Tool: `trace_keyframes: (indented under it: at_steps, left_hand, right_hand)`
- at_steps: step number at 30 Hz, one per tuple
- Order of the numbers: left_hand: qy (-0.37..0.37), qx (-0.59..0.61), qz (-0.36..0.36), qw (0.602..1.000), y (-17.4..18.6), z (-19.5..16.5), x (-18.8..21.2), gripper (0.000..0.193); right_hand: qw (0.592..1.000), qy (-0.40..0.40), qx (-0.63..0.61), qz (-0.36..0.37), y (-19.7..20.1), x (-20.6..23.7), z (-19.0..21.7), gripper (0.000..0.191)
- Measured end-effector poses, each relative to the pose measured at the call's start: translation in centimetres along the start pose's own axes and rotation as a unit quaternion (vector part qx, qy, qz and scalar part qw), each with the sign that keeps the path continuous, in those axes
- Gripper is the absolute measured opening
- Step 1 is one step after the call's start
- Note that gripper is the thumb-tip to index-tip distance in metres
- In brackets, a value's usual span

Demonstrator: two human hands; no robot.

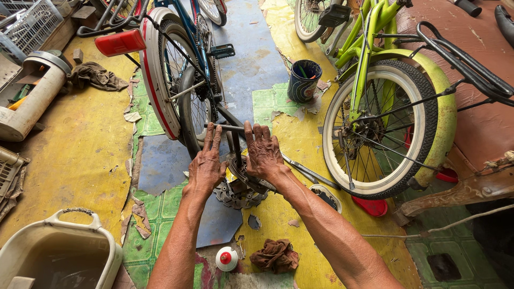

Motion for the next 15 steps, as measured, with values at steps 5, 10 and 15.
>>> trace_keyframes:
  at_steps: [5, 10, 15]
  left_hand:
    - [0.003, -0.004, 0.006, 1.0, -0.09, 0.01, -0.08, 0.114]
    - [0.0, 0.005, -0.004, 1.0, 0.07, -0.06, 0.0, 0.114]
    - [0.004, 0.001, 0.008, 1.0, -0.07, 0.03, 0.0, 0.113]
  right_hand:
    - [1.0, -0.001, -0.008, 0.003, -0.05, -0.04, -0.03, 0.107]
    - [1.0, -0.007, -0.008, 0.007, -0.08, -0.01, -0.03, 0.108]
    - [1.0, -0.009, -0.006, 0.011, -0.22, -0.04, -0.07, 0.108]
Point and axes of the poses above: each hand's wrist, its own x-axis away from the middle knuckle, its own y-axis out of the back of the hand, z = x × y, the point moved 8 cm from there along -x, towards the middle knuckle, and after that the axes turned 9 degrees about -x, right-handed, at the moved point
